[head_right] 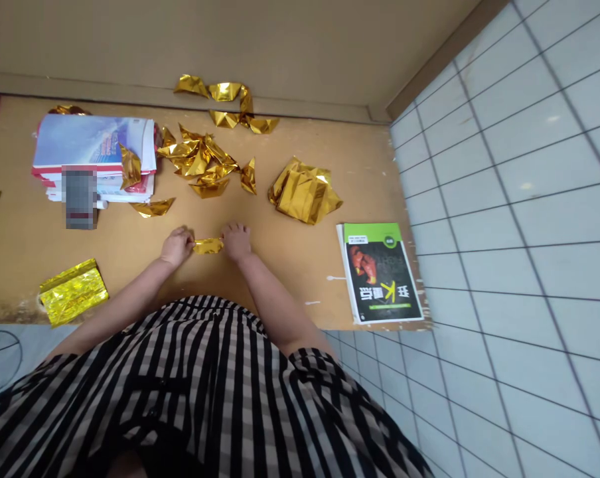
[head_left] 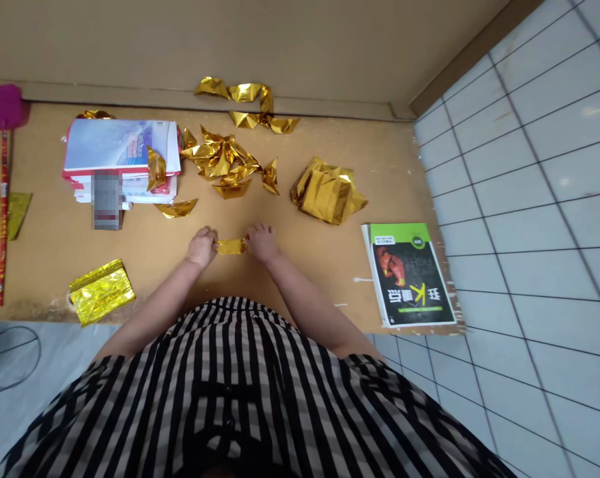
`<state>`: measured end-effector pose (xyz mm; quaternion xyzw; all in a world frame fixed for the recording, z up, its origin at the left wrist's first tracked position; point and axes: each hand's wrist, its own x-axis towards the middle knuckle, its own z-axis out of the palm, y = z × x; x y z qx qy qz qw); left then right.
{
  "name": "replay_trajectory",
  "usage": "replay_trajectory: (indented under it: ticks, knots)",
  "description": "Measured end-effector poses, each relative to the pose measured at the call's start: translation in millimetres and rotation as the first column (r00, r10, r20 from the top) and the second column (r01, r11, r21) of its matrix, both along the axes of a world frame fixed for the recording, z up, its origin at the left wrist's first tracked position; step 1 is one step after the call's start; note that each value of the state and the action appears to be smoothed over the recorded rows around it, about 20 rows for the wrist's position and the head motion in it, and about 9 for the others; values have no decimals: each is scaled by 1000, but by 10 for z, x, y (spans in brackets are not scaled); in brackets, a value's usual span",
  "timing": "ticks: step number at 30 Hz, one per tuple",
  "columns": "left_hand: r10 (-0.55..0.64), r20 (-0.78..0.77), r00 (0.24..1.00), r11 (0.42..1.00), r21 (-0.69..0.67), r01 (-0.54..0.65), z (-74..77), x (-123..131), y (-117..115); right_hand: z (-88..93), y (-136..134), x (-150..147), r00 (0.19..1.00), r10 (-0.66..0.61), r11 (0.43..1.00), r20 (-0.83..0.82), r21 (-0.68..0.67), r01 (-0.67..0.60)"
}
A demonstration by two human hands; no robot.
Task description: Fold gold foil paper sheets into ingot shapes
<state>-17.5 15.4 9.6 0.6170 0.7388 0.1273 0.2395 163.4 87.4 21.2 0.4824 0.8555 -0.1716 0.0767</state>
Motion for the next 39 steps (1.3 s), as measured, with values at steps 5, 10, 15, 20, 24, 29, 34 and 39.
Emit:
replay_trajectory:
  ticks: [5,10,15,20,24,29,34,39]
  knots:
    - [-69,-48,996,998,9,69,25,-11,-9,68,-103,6,998,48,999,46,-18,-48]
    - [-154,-51,987,988,6,154,12,-21,-11,81,-142,39,996,83,994,17,-71,-81]
    - [-210,-8,978,976,51,210,-20,-36,-48,98,-130,61,993,113,991,-19,-67,-114]
    - [-186,63,981,979,94,180,22,-96,-40,179,-48,64,988,111,993,-103,43,-107]
    - [-169,-58,984,953,245,178,104,-182,93,223,50,31,972,201,960,-123,220,-171]
    - [-252,-224,942,906,288,311,71,-250,107,124,32,10,941,328,915,-82,275,-295]
    - [-365,-257,895,872,242,425,-118,-255,-193,-101,-181,105,909,413,893,-59,220,-391]
    - [-367,-217,904,885,217,412,-216,-230,-421,-217,-352,183,917,391,908,-78,194,-371]
